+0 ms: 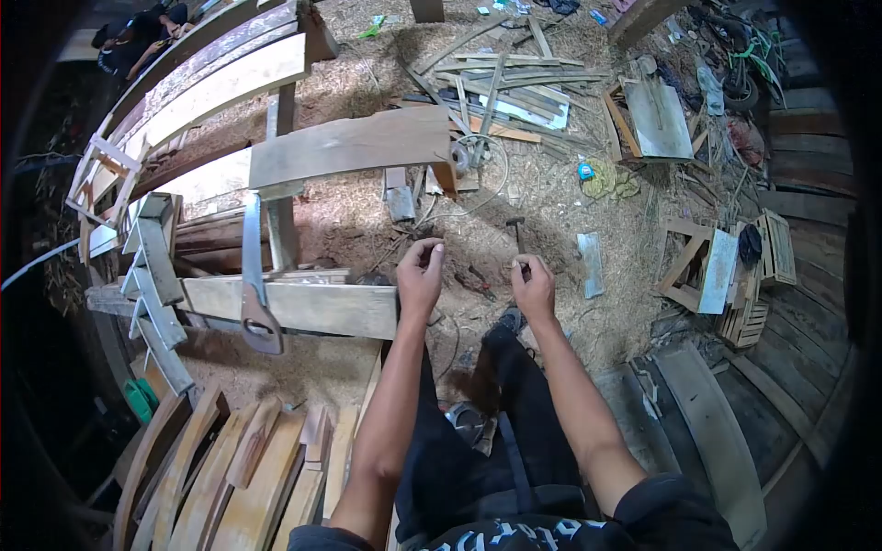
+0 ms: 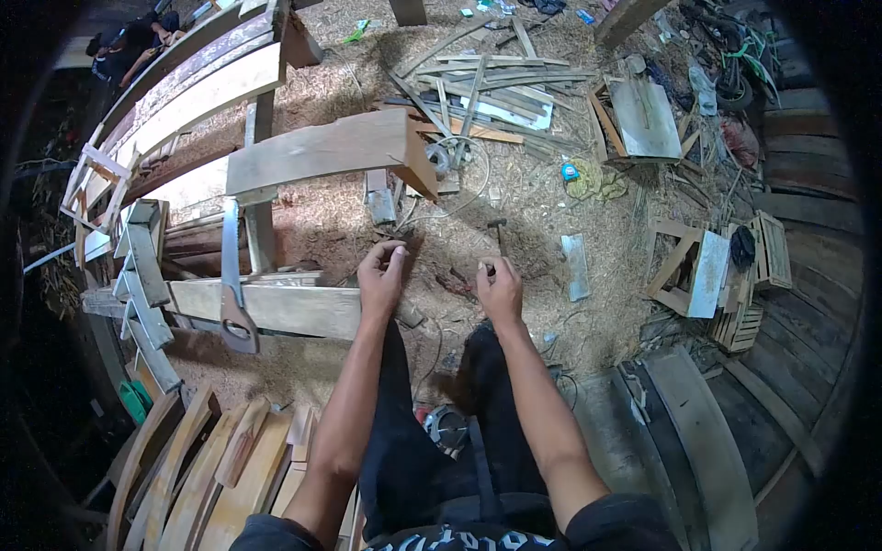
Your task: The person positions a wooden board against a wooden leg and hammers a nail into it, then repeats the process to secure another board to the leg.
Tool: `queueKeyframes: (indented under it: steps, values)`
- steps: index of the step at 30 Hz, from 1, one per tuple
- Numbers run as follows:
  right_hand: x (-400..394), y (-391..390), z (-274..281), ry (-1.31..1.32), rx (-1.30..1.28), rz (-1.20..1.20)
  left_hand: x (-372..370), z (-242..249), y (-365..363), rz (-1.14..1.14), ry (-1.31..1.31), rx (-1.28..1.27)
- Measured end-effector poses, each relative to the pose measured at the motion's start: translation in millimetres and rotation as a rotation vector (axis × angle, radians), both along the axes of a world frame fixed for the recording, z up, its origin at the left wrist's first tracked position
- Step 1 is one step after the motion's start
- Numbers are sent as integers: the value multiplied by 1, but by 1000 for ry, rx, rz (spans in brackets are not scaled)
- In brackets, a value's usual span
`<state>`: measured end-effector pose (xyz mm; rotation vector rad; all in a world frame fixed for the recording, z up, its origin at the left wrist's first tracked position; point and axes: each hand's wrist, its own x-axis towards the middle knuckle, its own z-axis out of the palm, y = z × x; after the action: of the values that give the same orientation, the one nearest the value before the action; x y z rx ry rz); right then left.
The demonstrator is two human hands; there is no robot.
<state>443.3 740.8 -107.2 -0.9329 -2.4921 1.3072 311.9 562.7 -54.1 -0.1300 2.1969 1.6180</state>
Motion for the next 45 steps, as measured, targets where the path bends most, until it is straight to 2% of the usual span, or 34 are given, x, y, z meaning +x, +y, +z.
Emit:
queueKeyframes:
  steps: [1,3,4,5,8,12,14,15,16,19,20,23,24,26,29,30,32,34,36,42,45]
  values:
    - [5,11,-6,-3,19,32,8,-19,8,-19,15,59]
    - [16,29,-22,-15,8,63,22,-36,21,-52,-62,-9]
    - [19,36,-33,-24,-4,68,26,-53,25,-88,76,-44]
    - [22,40,-43,-34,-18,72,27,-63,27,-76,46,-64]
    - [13,49,-55,-98,-43,90,12,-90,34,-85,-8,-151]
    - [0,56,-66,-163,-84,75,-17,-120,42,-9,-69,-108]
    - [-10,60,-86,-253,-72,36,-27,-149,43,-98,-63,-187]
    - [-16,64,-103,-297,-63,19,-33,-169,46,-138,-58,-225]
    - [-24,63,-117,-286,26,-26,-34,-150,62,-121,-56,-250]
    - [-45,75,-210,-162,14,-21,-39,-236,73,-266,29,-257]
    - [-52,82,-241,-228,-13,1,-37,-264,80,-292,79,-243]
    - [-77,104,-344,-268,-5,-59,-35,-329,112,-358,-14,-244]
    - [-87,115,-372,-160,157,10,-32,-366,114,-389,-34,-179]
    - [-89,129,-413,34,452,155,-22,-388,121,-403,-54,-178]
    - [-94,142,-444,-80,368,324,-9,-412,118,-435,-126,-185]
    - [-94,143,-448,-116,388,313,-1,-409,115,-448,-161,-237]
    - [-86,144,-436,-207,202,299,9,-390,118,-457,-196,-297]
    - [-75,137,-415,-312,112,280,18,-360,118,-425,-172,-272]
    - [-66,126,-380,-271,3,263,22,-322,118,-393,-143,-218]
    - [-65,76,-177,39,-77,208,9,-171,91,-144,-40,-170]
    - [-82,36,-68,68,-65,246,3,-66,65,13,14,-51]
